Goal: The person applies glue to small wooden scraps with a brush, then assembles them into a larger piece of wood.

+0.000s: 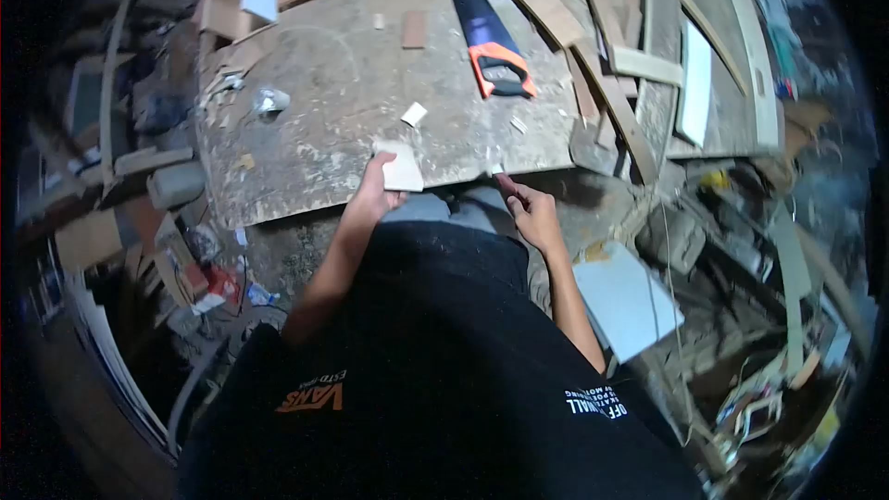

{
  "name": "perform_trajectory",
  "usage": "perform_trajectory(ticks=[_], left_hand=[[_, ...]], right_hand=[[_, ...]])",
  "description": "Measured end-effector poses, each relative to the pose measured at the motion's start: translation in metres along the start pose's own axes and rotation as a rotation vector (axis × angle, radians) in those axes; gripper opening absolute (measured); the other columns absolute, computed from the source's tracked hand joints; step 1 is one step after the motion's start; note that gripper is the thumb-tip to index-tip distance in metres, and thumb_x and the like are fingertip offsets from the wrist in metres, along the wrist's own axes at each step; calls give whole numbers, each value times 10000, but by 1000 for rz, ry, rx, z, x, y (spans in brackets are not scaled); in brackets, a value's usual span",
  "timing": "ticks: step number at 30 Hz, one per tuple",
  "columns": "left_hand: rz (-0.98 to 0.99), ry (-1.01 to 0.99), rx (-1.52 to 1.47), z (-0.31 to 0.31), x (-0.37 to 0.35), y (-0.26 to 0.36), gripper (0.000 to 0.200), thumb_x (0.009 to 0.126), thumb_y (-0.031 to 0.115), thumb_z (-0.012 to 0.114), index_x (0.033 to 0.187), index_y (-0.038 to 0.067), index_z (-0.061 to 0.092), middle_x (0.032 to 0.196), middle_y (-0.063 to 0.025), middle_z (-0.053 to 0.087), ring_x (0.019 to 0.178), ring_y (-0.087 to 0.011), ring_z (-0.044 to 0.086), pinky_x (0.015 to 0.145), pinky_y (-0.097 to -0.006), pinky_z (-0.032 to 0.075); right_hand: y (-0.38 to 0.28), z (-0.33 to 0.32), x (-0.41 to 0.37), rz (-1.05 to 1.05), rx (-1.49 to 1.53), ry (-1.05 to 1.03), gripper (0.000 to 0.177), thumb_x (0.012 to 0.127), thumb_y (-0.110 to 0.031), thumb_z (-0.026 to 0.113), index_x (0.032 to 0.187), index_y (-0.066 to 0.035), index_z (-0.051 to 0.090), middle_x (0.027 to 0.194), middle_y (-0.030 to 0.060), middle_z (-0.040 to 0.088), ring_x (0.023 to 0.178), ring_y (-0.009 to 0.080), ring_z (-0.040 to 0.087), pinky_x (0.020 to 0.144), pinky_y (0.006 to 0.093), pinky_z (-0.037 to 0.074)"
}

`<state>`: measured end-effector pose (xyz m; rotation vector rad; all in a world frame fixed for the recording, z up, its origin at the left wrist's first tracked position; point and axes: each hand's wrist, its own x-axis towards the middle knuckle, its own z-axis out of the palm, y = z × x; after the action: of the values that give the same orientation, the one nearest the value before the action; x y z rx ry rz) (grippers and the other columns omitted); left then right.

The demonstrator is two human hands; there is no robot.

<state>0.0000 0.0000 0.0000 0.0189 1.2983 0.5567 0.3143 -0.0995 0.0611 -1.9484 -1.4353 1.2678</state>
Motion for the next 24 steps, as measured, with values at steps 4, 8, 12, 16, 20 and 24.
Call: perform_trajectory(ticks=[4, 8, 12, 16, 20, 24], left_hand=[[87, -9, -191, -42, 1, 9, 348, 897, 442, 547, 1102, 167, 607, 891, -19, 661, 701, -191, 611, 504, -323, 382], [126, 107, -331, -60, -36, -5, 460, 982, 478, 451, 1215, 102, 579, 983, -57, 681, 785, -205, 659, 525, -280, 416], [93, 131, -195, -69, -55, 14, 479, 956, 582, 480, 1100, 159, 652, 859, -28, 714, 641, -158, 628, 490, -287, 340], [272, 174, 717, -106, -54, 41, 637, 916, 643, 551, 1047, 45, 725, 865, -78, 723, 754, -190, 678, 653, -337, 507], [199, -113, 1172, -146, -56, 96, 768, 899, 650, 583, 1279, -16, 627, 1049, -180, 710, 989, -292, 668, 825, -380, 513], [247, -201, 1373, -194, -59, 159, 708, 923, 638, 572, 1176, -16, 671, 997, -221, 713, 913, -297, 683, 821, -394, 514]], right_hand=[[-42, -14, 85, -265, -89, -151, 368, 896, -132, 621, 1258, -114, 678, 840, 254, 661, 769, 368, 676, 727, 398, 516], [-131, -20, 115, -445, 148, -52, 358, 932, -116, 629, 1284, -62, 661, 907, 128, 743, 718, 155, 657, 715, 339, 533], [-150, 2, 185, -421, 250, 0, 276, 939, -154, 666, 1155, 15, 694, 799, 95, 674, 676, 102, 602, 572, 286, 507], [-120, 40, 246, -461, -362, 110, 503, 921, -328, 671, 1284, 14, 605, 909, 204, 681, 779, 299, 681, 739, 407, 539], [-116, 86, 227, -368, -389, 182, 551, 903, -388, 671, 1336, -58, 588, 972, 283, 674, 918, 376, 696, 804, 445, 526], [-146, 169, 183, -202, -8, -70, 326, 917, -224, 705, 1126, 24, 671, 864, 112, 722, 716, 164, 678, 668, 306, 522]])
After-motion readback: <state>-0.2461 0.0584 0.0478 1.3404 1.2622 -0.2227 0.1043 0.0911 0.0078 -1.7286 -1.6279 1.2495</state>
